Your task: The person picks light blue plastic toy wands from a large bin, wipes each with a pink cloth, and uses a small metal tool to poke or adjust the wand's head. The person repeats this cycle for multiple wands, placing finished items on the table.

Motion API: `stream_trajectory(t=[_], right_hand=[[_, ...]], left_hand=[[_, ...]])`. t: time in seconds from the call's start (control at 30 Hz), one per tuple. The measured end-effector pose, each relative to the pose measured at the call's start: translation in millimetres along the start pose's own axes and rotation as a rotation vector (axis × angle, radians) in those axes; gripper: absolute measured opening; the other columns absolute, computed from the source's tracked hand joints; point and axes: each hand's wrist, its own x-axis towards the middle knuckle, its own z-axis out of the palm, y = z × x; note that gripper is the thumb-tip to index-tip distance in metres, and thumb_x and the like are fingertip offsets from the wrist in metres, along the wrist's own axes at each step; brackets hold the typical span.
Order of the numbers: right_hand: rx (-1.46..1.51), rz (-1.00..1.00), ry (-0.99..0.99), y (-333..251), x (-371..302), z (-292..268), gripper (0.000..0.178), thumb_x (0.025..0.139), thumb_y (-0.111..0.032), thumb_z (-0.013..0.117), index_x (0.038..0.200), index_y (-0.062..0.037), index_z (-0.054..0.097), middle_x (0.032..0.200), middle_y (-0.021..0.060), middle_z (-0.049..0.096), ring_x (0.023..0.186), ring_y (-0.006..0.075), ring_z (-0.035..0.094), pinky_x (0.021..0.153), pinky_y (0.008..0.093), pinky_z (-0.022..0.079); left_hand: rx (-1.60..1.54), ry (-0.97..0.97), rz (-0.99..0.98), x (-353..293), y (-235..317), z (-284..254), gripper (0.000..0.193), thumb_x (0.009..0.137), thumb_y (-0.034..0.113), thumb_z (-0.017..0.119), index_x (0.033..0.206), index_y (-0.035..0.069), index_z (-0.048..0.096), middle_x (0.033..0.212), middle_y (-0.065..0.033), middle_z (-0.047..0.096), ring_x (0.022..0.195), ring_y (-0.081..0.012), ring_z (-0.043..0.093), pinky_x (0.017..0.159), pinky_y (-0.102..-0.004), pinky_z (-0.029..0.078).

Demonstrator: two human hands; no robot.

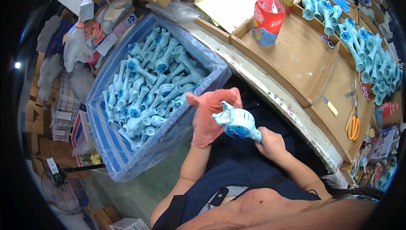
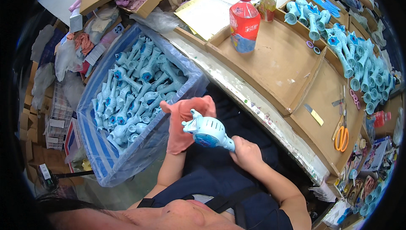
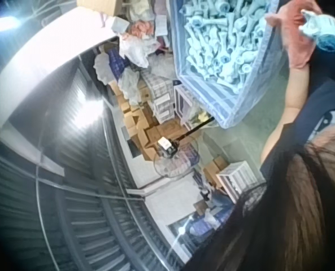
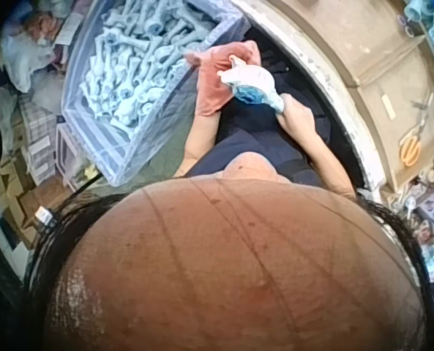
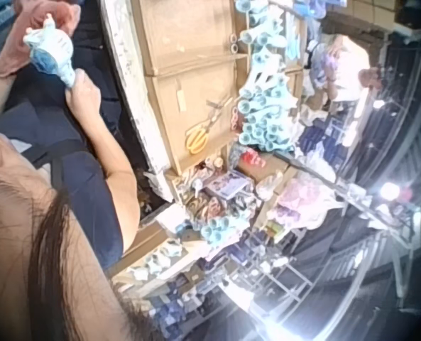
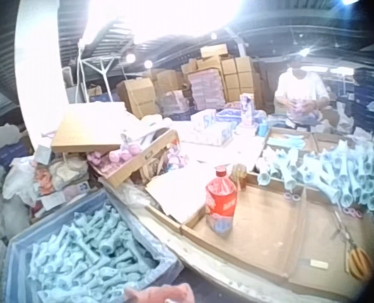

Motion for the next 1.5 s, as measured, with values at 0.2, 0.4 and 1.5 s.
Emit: stream_trajectory(t=[0.2,0.4,1.5], right_hand=[[0.196,-0.239,0.296,55.3,13.1,73.8,0.036,0.076,-0.013,0.074,0.105,0.0003,0.06,0.088,0.0151,0.066,0.078,0.0367,0.068,0.067,0.0433,0.055],[0.393,-0.172,0.31,65.3,23.2,101.4,0.045,0.079,-0.015,0.075,0.119,-0.0002,0.061,0.097,0.0161,0.07,0.082,0.0356,0.071,0.07,0.0421,0.057],[1.451,0.279,-0.7,-10.5,28.7,25.2,0.037,0.098,-0.039,0.063,0.108,-0.0032,0.064,0.087,0.0082,0.07,0.066,0.0122,0.063,0.055,0.0247,0.049]], left_hand=[[1.142,-0.007,0.187,-36.8,0.6,16.1,0.032,0.087,0.013,0.069,0.115,0.002,0.059,0.107,-0.011,0.064,0.074,-0.0268,0.06,0.062,-0.0328,0.037],[1.662,-0.144,0.093,-48.8,-8.0,7.7,0.033,0.085,0.009,0.069,0.115,0.001,0.058,0.108,-0.0101,0.063,0.072,-0.0256,0.059,0.064,-0.0332,0.038],[-0.757,-0.203,-0.093,-17.5,-36.7,16.2,0.088,0.078,0.086,0.053,0.109,0.004,0.056,0.096,-0.0098,0.062,0.084,-0.0192,0.062,0.069,-0.0314,0.051]])
